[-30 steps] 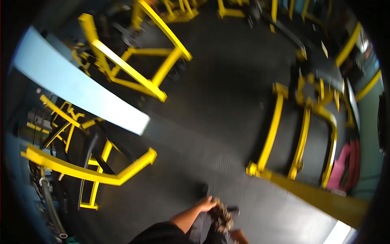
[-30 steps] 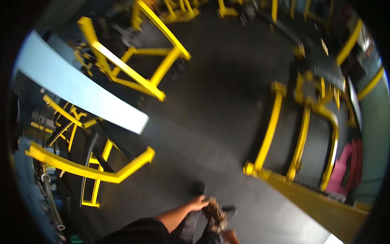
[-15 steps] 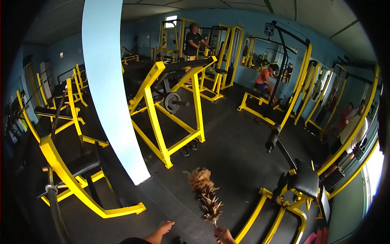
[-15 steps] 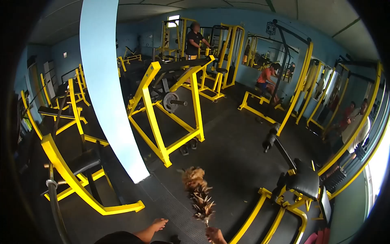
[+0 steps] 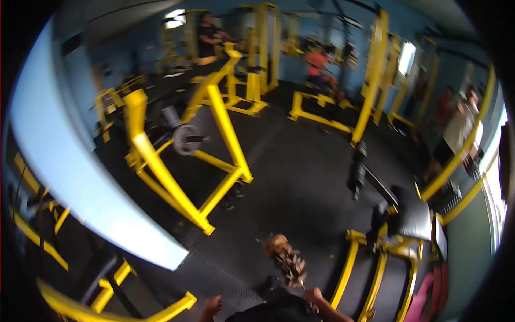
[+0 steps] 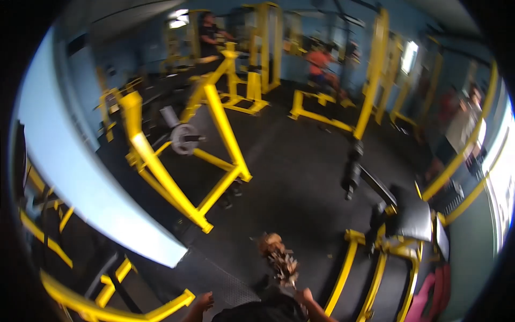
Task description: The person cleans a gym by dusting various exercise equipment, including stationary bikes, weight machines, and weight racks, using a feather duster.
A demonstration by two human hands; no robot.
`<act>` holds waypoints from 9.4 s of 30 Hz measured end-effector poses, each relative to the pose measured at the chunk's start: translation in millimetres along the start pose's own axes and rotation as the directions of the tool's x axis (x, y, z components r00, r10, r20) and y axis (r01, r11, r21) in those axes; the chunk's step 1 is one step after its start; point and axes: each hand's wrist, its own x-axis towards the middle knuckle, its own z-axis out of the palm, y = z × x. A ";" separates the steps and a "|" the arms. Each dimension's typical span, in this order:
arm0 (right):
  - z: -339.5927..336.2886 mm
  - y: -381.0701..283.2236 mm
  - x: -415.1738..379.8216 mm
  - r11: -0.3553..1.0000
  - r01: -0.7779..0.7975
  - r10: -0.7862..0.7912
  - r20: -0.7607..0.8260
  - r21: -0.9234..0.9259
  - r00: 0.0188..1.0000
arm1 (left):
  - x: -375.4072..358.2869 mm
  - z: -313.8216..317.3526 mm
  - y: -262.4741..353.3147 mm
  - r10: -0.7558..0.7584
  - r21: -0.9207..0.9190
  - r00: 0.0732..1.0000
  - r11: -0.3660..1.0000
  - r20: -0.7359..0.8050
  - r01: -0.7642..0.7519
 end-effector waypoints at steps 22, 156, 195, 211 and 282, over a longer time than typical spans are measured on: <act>-440.6 -416.8 243.8 0.790 0.602 -0.471 -0.515 0.115 0.716 | 177.2 -77.6 426.9 0.227 -0.393 0.947 0.868 -0.227 -0.302; -341.2 -658.3 427.9 0.432 0.895 -0.900 0.009 -0.114 0.435 | 28.9 -214.7 643.4 0.347 -0.055 0.422 0.715 -0.837 -0.697; -503.3 -646.7 451.0 -0.010 0.756 -0.968 0.197 -0.654 0.157 | 105.9 -178.5 519.7 0.011 -0.409 0.504 0.567 -0.864 -0.715; -408.1 -622.0 523.3 -0.160 0.751 -0.649 0.642 -0.640 0.409 | 231.1 -100.4 470.0 -0.183 -0.701 0.740 0.526 -0.647 -0.482; -226.7 -507.7 482.0 0.701 0.400 -0.035 0.532 -0.591 0.846 | 219.7 13.0 420.6 -0.039 -0.684 0.756 0.457 -0.654 -0.568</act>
